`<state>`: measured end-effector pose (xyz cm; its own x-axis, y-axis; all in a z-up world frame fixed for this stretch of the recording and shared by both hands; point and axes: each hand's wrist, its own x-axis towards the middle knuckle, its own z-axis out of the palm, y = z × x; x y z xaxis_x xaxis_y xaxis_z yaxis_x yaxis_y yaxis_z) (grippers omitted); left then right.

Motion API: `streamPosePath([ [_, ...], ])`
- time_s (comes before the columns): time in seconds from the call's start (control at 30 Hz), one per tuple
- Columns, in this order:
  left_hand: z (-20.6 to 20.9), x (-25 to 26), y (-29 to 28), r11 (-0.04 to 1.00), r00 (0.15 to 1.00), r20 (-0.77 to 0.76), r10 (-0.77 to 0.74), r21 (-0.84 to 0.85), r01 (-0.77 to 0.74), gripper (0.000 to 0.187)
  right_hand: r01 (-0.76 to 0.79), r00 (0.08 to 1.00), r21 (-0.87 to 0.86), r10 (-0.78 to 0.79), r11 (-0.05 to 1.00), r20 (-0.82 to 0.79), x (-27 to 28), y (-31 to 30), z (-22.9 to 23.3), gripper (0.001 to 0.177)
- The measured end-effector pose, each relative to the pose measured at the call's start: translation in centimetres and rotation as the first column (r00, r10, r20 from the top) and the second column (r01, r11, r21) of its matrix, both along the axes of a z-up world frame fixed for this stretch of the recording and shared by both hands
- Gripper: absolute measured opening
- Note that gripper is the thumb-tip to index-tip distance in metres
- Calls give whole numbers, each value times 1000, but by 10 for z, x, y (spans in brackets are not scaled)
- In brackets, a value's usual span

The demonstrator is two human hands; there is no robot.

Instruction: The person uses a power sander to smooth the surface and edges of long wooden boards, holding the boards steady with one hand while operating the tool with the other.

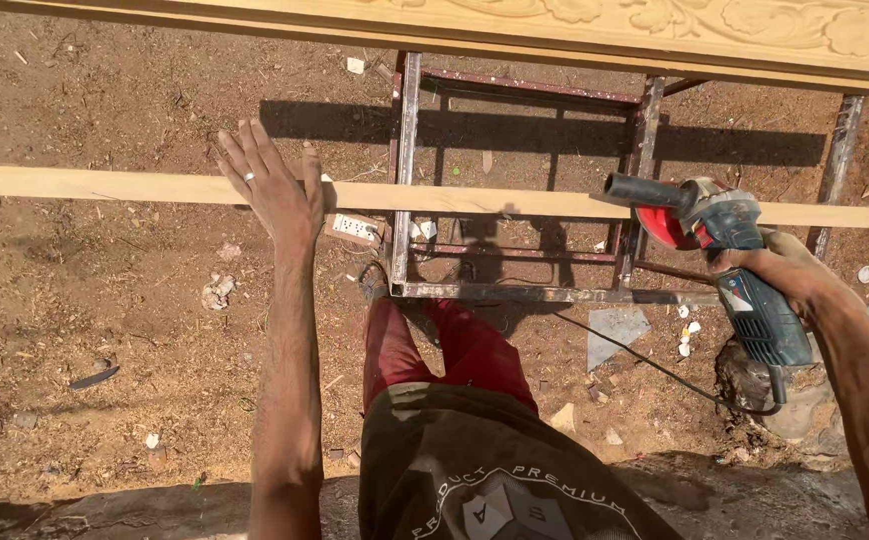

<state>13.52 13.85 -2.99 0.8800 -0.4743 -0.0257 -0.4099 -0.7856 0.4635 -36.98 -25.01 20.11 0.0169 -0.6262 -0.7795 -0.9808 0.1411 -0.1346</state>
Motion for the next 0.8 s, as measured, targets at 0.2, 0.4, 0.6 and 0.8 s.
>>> streamPosePath([
  [0.2,4,-8,-45,960,992,-92,86,274,-58,94,-3,977,-19,7,1000,213,-7,24,4,60],
  [0.4,-3,-9,-36,956,998,-13,53,289,-47,96,-97,963,97,69,991,261,28,23,-14,62],
  [0.6,-15,-109,-94,996,982,183,-46,83,31,96,-239,946,12,230,971,227,-53,-47,-23,62],
  [0.8,-7,-289,-233,995,991,110,-80,68,73,98,-147,969,46,135,988,209,-204,-179,-20,61],
])
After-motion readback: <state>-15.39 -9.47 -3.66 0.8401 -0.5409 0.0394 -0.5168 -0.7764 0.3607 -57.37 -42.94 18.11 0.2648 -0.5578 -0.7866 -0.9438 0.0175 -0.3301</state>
